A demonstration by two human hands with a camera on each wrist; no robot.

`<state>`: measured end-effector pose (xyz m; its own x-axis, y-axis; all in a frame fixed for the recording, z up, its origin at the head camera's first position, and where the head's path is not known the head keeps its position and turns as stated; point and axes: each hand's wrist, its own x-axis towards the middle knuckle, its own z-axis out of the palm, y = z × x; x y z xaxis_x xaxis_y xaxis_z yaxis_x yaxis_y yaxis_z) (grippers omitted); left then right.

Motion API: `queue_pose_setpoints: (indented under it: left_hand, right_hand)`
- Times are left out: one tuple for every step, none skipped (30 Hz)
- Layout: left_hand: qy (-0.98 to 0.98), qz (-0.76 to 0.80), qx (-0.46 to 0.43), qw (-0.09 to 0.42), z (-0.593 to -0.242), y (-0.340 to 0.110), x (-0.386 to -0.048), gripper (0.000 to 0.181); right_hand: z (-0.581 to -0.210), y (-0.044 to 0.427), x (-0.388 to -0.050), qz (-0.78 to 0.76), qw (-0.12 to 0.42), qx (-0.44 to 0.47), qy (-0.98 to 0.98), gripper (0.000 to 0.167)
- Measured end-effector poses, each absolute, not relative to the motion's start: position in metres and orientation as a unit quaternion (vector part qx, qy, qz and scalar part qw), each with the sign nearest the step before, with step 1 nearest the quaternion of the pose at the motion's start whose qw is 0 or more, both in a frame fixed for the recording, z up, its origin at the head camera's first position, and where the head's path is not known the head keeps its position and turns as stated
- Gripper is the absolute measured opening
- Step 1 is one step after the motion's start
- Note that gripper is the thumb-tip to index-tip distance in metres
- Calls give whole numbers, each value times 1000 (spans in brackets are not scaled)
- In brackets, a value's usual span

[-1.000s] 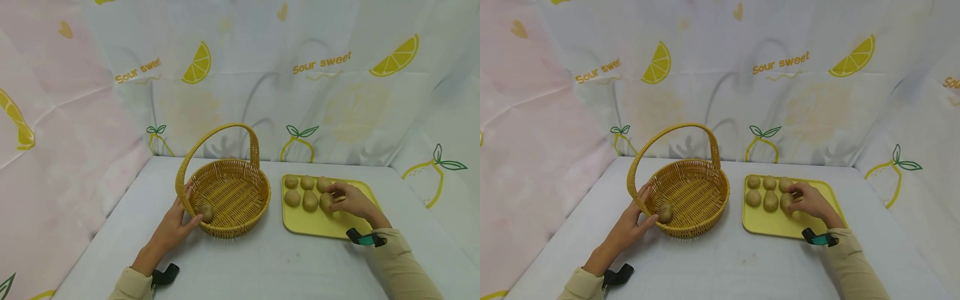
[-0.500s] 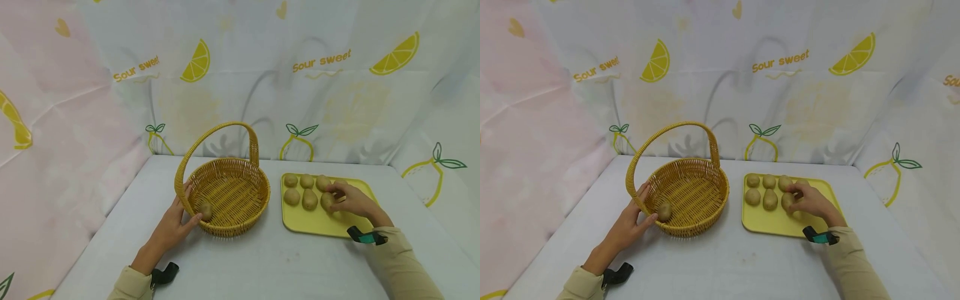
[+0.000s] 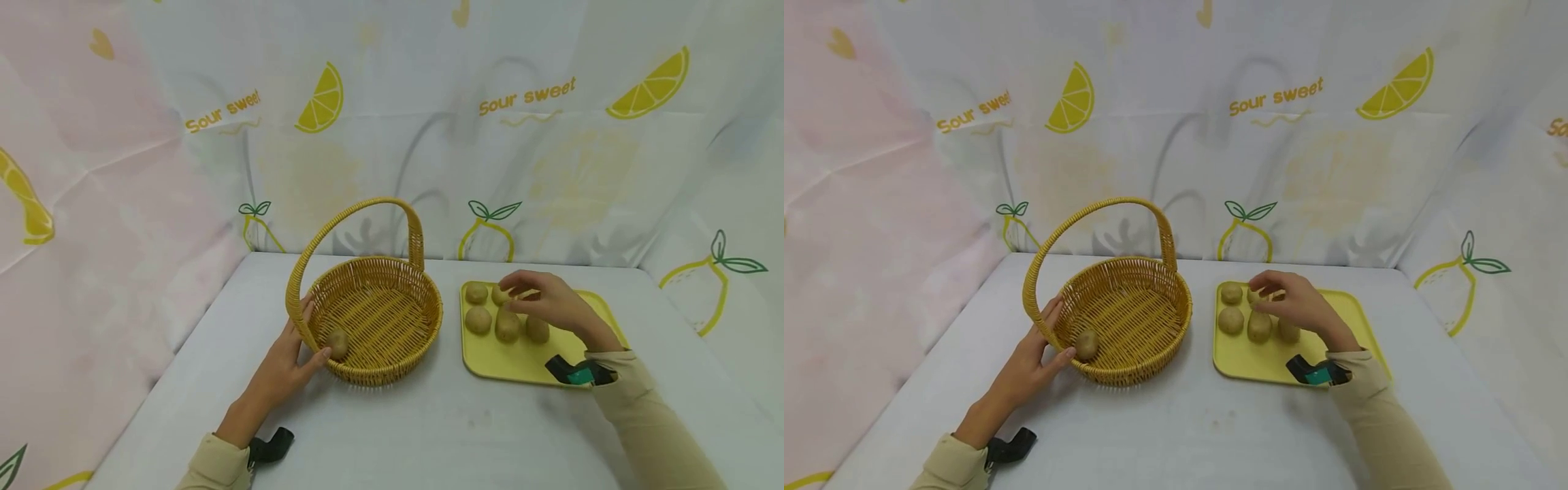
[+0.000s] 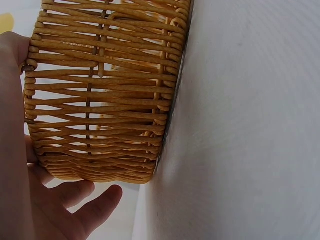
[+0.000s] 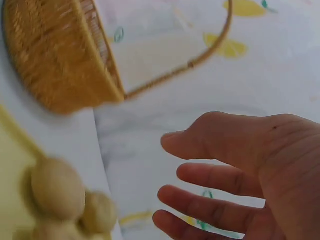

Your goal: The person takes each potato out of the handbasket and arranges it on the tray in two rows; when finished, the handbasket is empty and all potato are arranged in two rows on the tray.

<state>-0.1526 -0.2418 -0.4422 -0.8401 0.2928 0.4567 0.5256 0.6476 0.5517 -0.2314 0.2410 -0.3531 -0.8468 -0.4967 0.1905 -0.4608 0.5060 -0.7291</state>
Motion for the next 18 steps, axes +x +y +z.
queue_pose_setpoints:
  left_hand:
    - [-892, -351, -230, 167, -442, -242, -153, 87]
    - [-892, -350, -230, 168, -442, -241, -153, 86]
    - [-892, -350, -230, 168, -442, -241, -153, 86]
    - [-893, -350, -230, 166, -441, -241, -152, 86]
    - [-893, -350, -229, 164, -441, -242, -152, 86]
    - [-894, -349, -227, 162, -441, -242, -151, 87]
    - [-895, -350, -225, 160, -441, -242, -151, 87]
    - [-895, -352, -223, 159, -441, -242, -150, 87]
    - [-896, -352, -222, 157, -440, -242, -150, 88]
    - [-896, -352, -221, 156, -441, -243, -150, 88]
    - [-896, -352, -221, 156, -441, -243, -150, 88]
    - [-896, -352, -221, 156, -441, -243, -150, 88]
    - [-896, -352, -222, 156, -441, -242, -151, 87]
    - [-896, -352, -223, 155, -441, -242, -151, 87]
    - [-895, -352, -224, 156, -441, -242, -151, 87]
    - [-896, -351, -225, 155, -441, -242, -151, 87]
    - [-896, -352, -224, 155, -440, -241, -151, 87]
    - [-896, -352, -224, 154, -440, -241, -151, 87]
  right_hand:
    - [-350, 232, -233, -419, 23, -285, 862, 26]
    - [-347, 224, -235, -424, 24, -293, 857, 24]
    - [-344, 215, -237, -428, 26, -302, 852, 23]
    - [-342, 207, -239, -430, 29, -311, 847, 22]
    - [-340, 199, -241, -430, 31, -322, 843, 22]
    - [-339, 190, -243, -427, 33, -333, 840, 22]
    - [-337, 183, -245, -425, 36, -344, 836, 22]
    - [-336, 175, -246, -423, 40, -353, 833, 22]
    - [-334, 168, -248, -421, 43, -363, 830, 23]
    - [-333, 161, -249, -419, 44, -373, 827, 23]
    - [-332, 154, -250, -415, 45, -382, 824, 23]
    - [-330, 148, -250, -412, 46, -389, 822, 23]
    - [-329, 142, -251, -409, 47, -395, 821, 23]
    - [-328, 137, -251, -405, 47, -401, 821, 23]
    - [-328, 132, -252, -400, 47, -409, 819, 23]
    - [-327, 126, -253, -397, 49, -414, 818, 23]
    - [-327, 121, -254, -395, 51, -421, 815, 23]
    - [-327, 116, -254, -394, 53, -424, 814, 23]
